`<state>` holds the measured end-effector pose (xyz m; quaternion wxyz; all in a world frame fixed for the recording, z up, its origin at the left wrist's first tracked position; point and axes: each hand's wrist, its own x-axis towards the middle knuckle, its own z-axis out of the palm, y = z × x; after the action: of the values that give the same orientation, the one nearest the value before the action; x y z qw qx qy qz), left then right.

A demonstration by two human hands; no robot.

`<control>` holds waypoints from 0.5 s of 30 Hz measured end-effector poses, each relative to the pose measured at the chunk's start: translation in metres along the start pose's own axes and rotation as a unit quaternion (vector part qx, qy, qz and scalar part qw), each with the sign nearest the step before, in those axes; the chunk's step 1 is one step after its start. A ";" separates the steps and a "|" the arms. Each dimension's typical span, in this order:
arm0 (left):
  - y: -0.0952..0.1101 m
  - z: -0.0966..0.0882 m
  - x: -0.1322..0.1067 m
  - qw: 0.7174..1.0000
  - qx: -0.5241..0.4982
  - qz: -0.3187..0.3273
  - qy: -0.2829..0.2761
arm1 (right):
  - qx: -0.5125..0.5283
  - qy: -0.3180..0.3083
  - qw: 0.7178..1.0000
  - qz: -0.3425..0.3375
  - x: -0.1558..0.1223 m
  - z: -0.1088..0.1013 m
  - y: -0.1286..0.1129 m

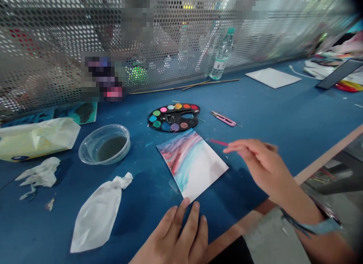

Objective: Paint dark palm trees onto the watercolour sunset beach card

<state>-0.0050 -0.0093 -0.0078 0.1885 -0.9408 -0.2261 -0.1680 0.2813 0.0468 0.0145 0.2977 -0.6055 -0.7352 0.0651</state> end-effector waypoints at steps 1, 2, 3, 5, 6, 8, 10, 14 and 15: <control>0.000 -0.001 0.001 1.000 0.003 0.000 0.002 | 0.025 -0.039 0.999 -0.016 0.002 0.000 0.001; -0.001 -0.002 0.002 1.000 0.003 -0.001 0.001 | 0.037 -0.070 0.996 -0.028 0.003 0.000 0.001; -0.001 -0.003 0.003 1.000 0.002 -0.004 -0.003 | 0.030 -0.071 0.997 -0.028 0.004 0.000 0.002; -0.004 -0.005 0.004 1.000 -0.003 -0.009 -0.009 | -0.011 -0.007 1.000 0.007 0.004 0.000 0.002; -0.005 -0.006 0.005 1.000 -0.004 -0.010 -0.008 | -0.018 0.019 0.999 0.019 0.004 0.000 0.002; -0.006 -0.005 0.004 1.000 -0.003 -0.010 -0.003 | 0.011 -0.022 1.000 -0.002 0.002 0.000 0.000; -0.003 -0.003 0.003 1.000 0.001 -0.007 0.001 | 0.041 -0.092 0.994 -0.041 0.001 0.000 0.001; 0.004 -0.007 0.006 0.999 -0.006 -0.015 0.038 | 0.013 0.080 0.996 0.044 0.004 0.000 0.010; 0.000 -0.012 0.008 0.998 -0.022 -0.022 0.051 | 0.031 0.117 0.990 0.070 0.005 0.000 0.013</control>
<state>-0.0013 -0.0114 0.0063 0.1751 -0.9297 -0.2336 -0.2247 0.2921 0.0549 0.0105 0.3949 -0.6496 -0.6487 0.0371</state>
